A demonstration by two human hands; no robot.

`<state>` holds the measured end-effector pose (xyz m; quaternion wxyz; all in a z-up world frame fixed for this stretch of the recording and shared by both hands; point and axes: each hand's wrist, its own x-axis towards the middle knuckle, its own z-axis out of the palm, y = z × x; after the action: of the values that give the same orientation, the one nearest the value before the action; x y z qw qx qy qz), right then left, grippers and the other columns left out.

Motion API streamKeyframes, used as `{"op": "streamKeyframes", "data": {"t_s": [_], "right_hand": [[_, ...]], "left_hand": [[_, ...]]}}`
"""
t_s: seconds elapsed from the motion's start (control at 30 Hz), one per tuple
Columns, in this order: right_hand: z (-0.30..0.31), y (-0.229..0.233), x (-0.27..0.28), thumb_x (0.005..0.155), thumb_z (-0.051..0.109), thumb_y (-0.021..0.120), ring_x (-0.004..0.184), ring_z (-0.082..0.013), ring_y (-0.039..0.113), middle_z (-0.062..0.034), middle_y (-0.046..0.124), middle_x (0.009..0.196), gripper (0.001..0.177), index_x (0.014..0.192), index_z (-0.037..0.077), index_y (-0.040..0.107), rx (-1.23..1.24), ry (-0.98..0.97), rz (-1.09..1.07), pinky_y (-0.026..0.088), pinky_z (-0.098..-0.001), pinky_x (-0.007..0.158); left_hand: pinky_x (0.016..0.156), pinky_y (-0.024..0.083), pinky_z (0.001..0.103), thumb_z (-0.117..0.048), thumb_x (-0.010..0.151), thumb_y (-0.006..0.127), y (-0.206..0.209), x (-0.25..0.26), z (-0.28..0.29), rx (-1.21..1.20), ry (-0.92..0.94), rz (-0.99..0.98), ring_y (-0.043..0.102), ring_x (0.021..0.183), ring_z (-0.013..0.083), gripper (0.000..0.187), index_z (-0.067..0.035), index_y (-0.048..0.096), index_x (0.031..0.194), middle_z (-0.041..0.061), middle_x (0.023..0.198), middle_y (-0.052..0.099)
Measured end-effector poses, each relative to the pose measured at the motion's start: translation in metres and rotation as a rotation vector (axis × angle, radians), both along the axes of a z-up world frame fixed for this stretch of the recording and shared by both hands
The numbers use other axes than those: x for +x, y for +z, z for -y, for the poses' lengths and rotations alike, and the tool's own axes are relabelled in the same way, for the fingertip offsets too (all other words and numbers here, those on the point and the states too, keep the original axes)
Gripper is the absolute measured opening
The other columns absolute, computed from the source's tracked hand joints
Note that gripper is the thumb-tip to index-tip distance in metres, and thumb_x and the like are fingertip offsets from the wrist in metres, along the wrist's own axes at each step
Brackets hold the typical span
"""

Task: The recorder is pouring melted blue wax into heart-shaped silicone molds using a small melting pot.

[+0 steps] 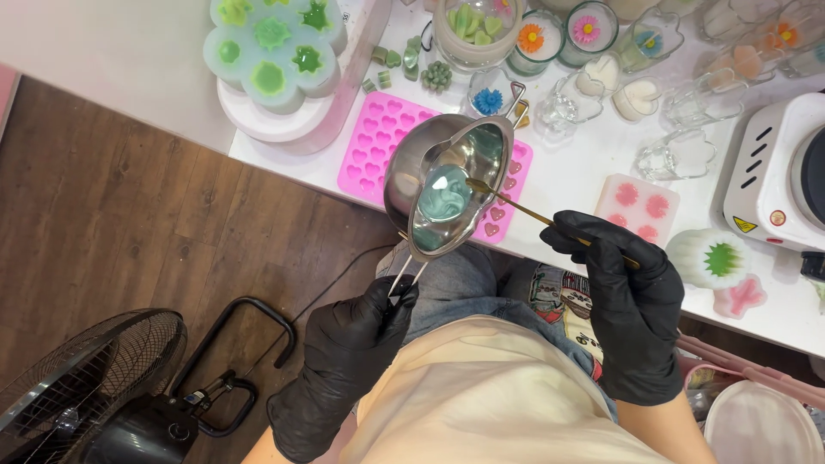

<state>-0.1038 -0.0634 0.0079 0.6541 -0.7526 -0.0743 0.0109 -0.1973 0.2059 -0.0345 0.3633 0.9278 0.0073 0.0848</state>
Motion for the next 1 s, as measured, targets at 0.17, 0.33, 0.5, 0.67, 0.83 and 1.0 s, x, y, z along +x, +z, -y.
{"op": "streamKeyframes", "data": {"t_s": [0.17,0.33,0.5,0.67,0.83,1.0], "right_hand": [[0.0009,0.0021,0.0003,0.113,0.027,0.054,0.115,-0.0243,0.072,-0.0148,0.074,0.125,0.035,0.132,0.000,0.066,-0.042,0.010,-0.004,0.054,-0.0339,0.096],[-0.0002,0.0012,-0.0003,0.113,0.029,0.053,0.116,-0.0237,0.073,-0.0142,0.073,0.126,0.036,0.132,0.000,0.066,-0.042,0.007,-0.003,0.054,-0.0336,0.095],[0.0022,-0.0021,-0.0019,0.113,0.029,0.054,0.117,-0.0245,0.073,-0.0141,0.073,0.127,0.035,0.131,0.001,0.066,-0.034,0.009,-0.001,0.054,-0.0336,0.094],[0.0035,-0.0032,-0.0030,0.114,0.028,0.054,0.117,-0.0248,0.073,-0.0140,0.073,0.128,0.034,0.131,0.001,0.066,-0.021,0.004,0.006,0.054,-0.0335,0.093],[0.0055,-0.0047,-0.0031,0.114,0.028,0.054,0.117,-0.0251,0.073,-0.0137,0.072,0.129,0.034,0.131,0.001,0.065,-0.001,-0.002,0.008,0.054,-0.0335,0.093],[0.0078,-0.0032,-0.0043,0.114,0.028,0.054,0.117,-0.0248,0.072,-0.0136,0.072,0.129,0.034,0.132,0.001,0.065,-0.023,-0.001,0.016,0.053,-0.0330,0.093]], "left_hand": [[0.038,0.042,0.040,-0.017,0.088,0.079,0.0034,0.0022,0.0007,0.043,-0.002,0.017,0.057,0.039,0.0268,0.028,-0.014,0.070,0.114,0.007,0.049,0.055],[0.039,0.042,0.039,-0.018,0.090,0.078,0.0062,0.0021,0.0005,0.035,-0.020,0.039,0.057,0.041,0.0256,0.025,-0.013,0.069,0.113,0.007,0.052,0.056],[0.037,0.039,0.041,-0.019,0.088,0.079,0.0071,0.0024,0.0041,0.128,-0.030,0.063,0.054,0.038,0.0258,0.024,-0.012,0.070,0.110,0.007,0.049,0.053],[0.038,0.039,0.041,-0.020,0.090,0.078,0.0081,0.0040,0.0060,0.157,-0.037,0.089,0.052,0.038,0.0259,0.022,-0.011,0.069,0.108,0.007,0.048,0.051],[0.038,0.039,0.041,-0.018,0.089,0.077,0.0082,0.0040,0.0068,0.132,-0.047,0.089,0.053,0.038,0.0269,0.024,-0.010,0.070,0.110,0.007,0.048,0.051],[0.040,0.041,0.041,-0.019,0.090,0.076,0.0099,0.0036,0.0056,0.151,-0.055,0.109,0.055,0.042,0.0290,0.026,-0.011,0.069,0.113,0.008,0.052,0.053]]}}
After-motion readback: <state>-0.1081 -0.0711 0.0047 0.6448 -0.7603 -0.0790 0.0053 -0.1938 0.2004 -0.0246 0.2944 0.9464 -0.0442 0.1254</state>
